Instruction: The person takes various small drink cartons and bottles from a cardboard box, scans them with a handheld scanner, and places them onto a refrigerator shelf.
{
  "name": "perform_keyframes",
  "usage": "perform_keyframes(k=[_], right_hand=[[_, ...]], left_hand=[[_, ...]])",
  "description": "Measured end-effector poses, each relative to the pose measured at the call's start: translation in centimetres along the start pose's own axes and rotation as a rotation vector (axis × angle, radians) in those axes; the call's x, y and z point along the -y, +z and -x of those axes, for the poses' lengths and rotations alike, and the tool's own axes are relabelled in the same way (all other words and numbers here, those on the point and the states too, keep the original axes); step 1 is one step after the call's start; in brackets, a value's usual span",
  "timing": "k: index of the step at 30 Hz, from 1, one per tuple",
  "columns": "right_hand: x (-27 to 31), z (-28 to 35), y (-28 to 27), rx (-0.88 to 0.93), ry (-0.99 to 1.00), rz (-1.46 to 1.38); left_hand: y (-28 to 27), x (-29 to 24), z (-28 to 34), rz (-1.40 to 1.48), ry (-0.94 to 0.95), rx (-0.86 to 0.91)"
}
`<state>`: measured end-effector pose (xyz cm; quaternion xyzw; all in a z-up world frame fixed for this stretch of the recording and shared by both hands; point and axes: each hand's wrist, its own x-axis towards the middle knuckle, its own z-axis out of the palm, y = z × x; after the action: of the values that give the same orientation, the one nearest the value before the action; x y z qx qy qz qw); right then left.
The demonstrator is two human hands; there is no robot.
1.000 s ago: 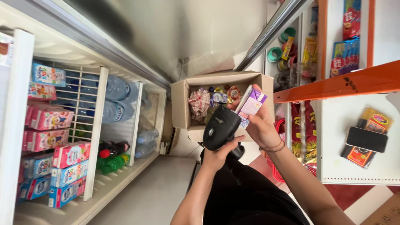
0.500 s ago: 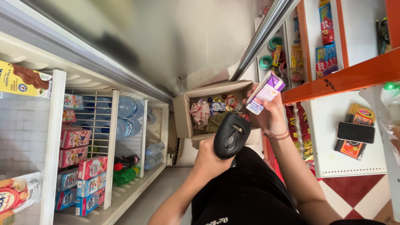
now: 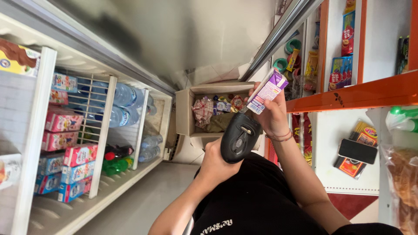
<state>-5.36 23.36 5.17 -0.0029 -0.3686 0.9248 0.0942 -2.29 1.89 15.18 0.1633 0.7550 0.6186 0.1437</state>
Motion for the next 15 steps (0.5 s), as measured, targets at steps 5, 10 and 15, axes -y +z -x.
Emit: perform_keyframes(k=[5,10,15], right_hand=[[0.5,-1.1,0.5,0.048,0.043,-0.008],[0.7,-2.0,1.0,0.074,0.071,-0.015],[0.1,-2.6,0.8,0.085,0.102,-0.023]], left_hand=[[0.8,0.2,0.1,-0.013,0.007,-0.060],[0.9,0.1,0.4,-0.012,-0.010,-0.096],[0.8,0.0,0.4,-0.033,-0.028,-0.132]])
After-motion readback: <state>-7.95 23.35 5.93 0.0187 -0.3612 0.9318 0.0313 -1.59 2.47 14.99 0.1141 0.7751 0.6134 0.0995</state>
